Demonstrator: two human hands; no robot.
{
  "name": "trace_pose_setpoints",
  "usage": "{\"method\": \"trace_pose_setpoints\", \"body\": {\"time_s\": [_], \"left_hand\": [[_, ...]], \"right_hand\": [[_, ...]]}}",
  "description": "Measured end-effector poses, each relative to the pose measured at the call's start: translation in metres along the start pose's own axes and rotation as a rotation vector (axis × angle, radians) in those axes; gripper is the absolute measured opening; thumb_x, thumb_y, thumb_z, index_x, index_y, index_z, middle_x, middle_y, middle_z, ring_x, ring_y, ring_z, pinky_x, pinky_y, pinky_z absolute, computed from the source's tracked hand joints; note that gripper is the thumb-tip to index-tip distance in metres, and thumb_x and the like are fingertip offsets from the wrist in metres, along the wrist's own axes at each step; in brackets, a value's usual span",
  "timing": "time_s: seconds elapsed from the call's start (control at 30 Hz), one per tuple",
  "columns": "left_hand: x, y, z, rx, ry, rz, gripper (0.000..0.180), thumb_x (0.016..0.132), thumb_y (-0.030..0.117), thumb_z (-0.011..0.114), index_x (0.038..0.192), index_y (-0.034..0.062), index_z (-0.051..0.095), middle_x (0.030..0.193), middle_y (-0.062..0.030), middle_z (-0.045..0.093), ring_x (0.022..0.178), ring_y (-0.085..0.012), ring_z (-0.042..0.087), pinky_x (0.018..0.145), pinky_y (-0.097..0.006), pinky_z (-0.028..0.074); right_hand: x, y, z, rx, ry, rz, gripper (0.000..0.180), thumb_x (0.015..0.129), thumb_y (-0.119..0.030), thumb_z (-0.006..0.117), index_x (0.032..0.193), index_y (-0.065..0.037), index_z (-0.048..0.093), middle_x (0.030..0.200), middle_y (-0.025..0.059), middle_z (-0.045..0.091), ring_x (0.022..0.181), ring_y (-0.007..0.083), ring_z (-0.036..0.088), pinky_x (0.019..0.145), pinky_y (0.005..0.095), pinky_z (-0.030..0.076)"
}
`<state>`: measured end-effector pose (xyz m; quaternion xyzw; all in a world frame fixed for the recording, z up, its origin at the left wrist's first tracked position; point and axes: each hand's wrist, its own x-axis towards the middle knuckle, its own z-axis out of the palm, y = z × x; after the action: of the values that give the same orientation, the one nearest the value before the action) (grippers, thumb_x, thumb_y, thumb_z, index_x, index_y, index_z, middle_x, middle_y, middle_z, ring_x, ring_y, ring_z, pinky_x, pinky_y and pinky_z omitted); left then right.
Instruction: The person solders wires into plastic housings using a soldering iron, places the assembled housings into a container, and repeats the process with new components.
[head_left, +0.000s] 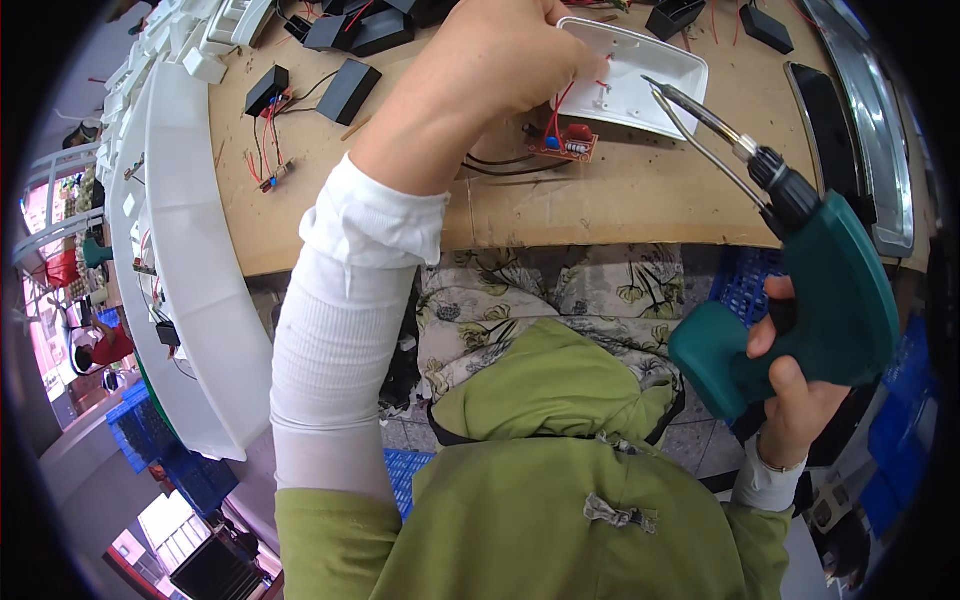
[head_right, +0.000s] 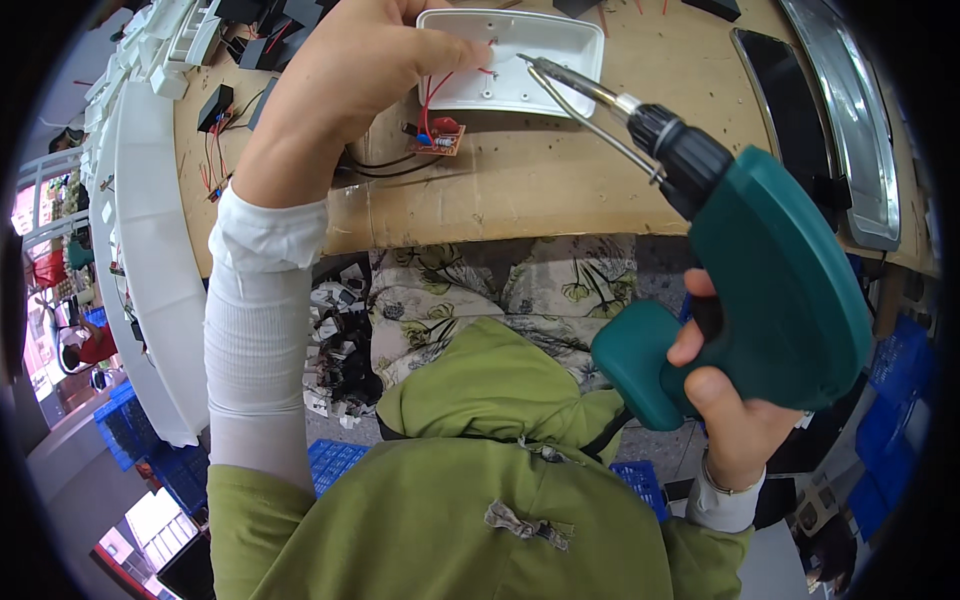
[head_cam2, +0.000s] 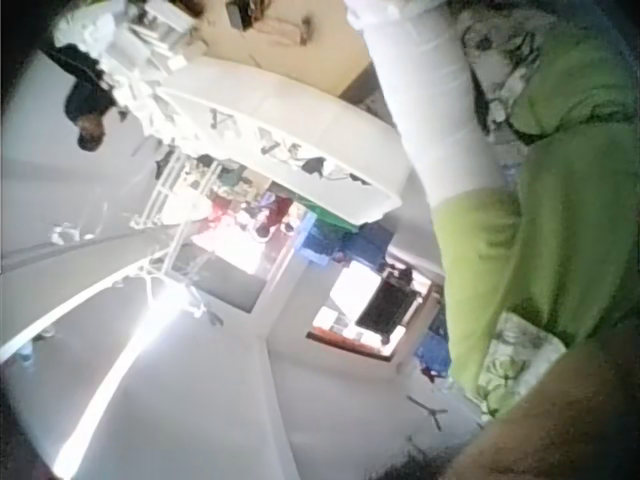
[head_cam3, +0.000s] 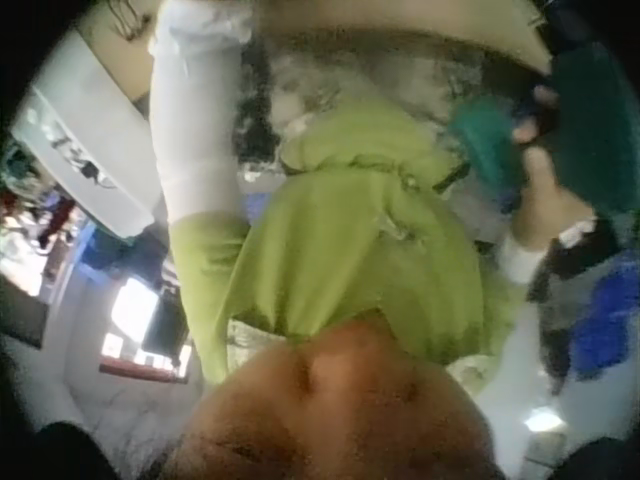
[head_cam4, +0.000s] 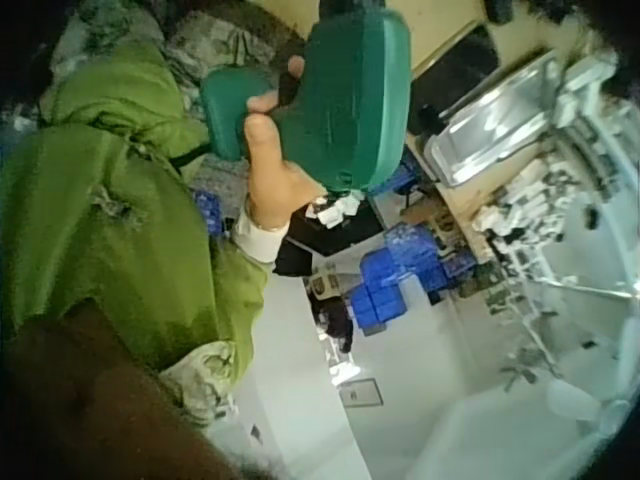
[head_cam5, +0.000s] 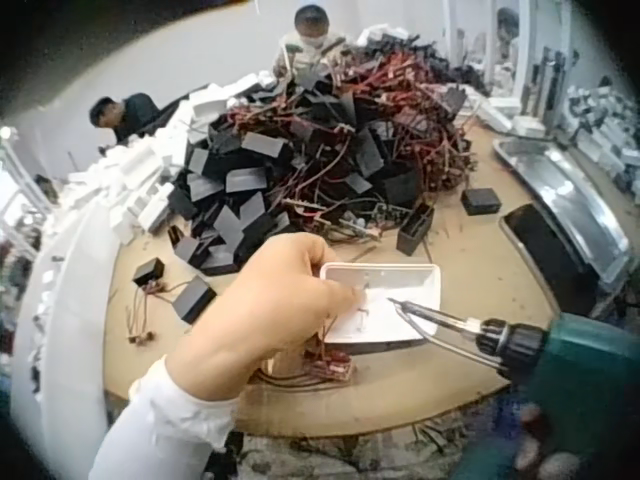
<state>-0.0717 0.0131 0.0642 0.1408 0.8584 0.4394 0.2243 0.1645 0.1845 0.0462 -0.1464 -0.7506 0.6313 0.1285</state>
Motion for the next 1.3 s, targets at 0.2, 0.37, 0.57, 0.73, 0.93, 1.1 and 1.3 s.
{"method": "trace_pose_setpoints", "body": {"time_s": [0.2, 0.37, 0.57, 0.73, 0.93, 1.1, 1.3], "left_hand": [[0.007, 0.008, -0.004, 0.07, -0.084, -0.066, 0.017, 0.067, 0.007, 0.066, 0.073, -0.0043, 0.056, 0.064, -0.0082, 0.056, 0.057, -0.0131, 0.051, 0.049, -0.027, 0.038], [0.007, 0.011, -0.005, 0.032, -0.099, -0.079, 0.017, 0.067, 0.007, 0.066, 0.074, -0.0051, 0.057, 0.065, -0.0093, 0.057, 0.058, -0.0141, 0.052, 0.051, -0.027, 0.04], [0.013, 0.008, -0.004, 0.048, -0.101, -0.039, 0.019, 0.066, 0.007, 0.066, 0.077, -0.0066, 0.058, 0.067, -0.0105, 0.058, 0.06, -0.0155, 0.053, 0.053, -0.028, 0.041], [0.013, 0.011, -0.007, 0.076, -0.115, -0.102, 0.02, 0.065, 0.007, 0.066, 0.078, -0.007, 0.059, 0.067, -0.0117, 0.058, 0.061, -0.0164, 0.054, 0.054, -0.027, 0.042], [0.011, 0.014, -0.004, 0.121, -0.093, -0.036, 0.022, 0.066, 0.009, 0.065, 0.081, -0.0075, 0.059, 0.068, -0.0125, 0.059, 0.061, -0.0175, 0.055, 0.054, -0.029, 0.042], [0.007, 0.015, -0.009, 0.109, -0.096, -0.078, 0.02, 0.067, 0.008, 0.064, 0.079, -0.0066, 0.059, 0.068, -0.0126, 0.059, 0.061, -0.0174, 0.055, 0.054, -0.029, 0.043], [0.009, 0.016, -0.007, 0.116, -0.096, -0.077, 0.019, 0.066, 0.009, 0.063, 0.077, -0.0065, 0.058, 0.066, -0.0127, 0.058, 0.062, -0.0179, 0.056, 0.055, -0.029, 0.043]], "right_hand": [[0.013, -0.002, 0.006, -0.019, -0.026, 0.007, 0.067, 0.076, -0.028, 0.065, 0.126, 0.007, 0.036, 0.108, 0.0212, 0.052, 0.07, 0.0156, 0.053, 0.061, 0.0267, 0.044], [0.019, -0.002, 0.006, -0.049, -0.056, -0.018, 0.065, 0.077, -0.026, 0.065, 0.125, 0.007, 0.037, 0.108, 0.021, 0.052, 0.07, 0.0159, 0.053, 0.062, 0.0263, 0.044], [0.024, -0.004, 0.005, 0.036, -0.077, -0.038, 0.056, 0.073, -0.007, 0.064, 0.122, 0.008, 0.041, 0.107, 0.0203, 0.055, 0.074, 0.0162, 0.056, 0.065, 0.027, 0.047], [0.026, -0.006, 0.007, -0.006, -0.09, -0.045, 0.056, 0.073, -0.007, 0.064, 0.122, 0.007, 0.042, 0.107, 0.0197, 0.055, 0.074, 0.0161, 0.056, 0.065, 0.027, 0.047], [0.025, -0.008, 0.008, 0.0, -0.051, -0.01, 0.056, 0.073, -0.006, 0.064, 0.122, 0.007, 0.042, 0.105, 0.0199, 0.056, 0.074, 0.0159, 0.056, 0.065, 0.0272, 0.047], [0.025, -0.012, 0.006, -0.037, -0.068, -0.012, 0.054, 0.073, -0.005, 0.063, 0.121, 0.007, 0.043, 0.104, 0.0194, 0.056, 0.074, 0.0157, 0.056, 0.064, 0.027, 0.047], [0.025, -0.017, 0.004, -0.089, -0.087, -0.001, 0.052, 0.073, -0.003, 0.062, 0.12, 0.007, 0.043, 0.104, 0.0185, 0.056, 0.073, 0.0155, 0.056, 0.064, 0.0267, 0.046]]}}
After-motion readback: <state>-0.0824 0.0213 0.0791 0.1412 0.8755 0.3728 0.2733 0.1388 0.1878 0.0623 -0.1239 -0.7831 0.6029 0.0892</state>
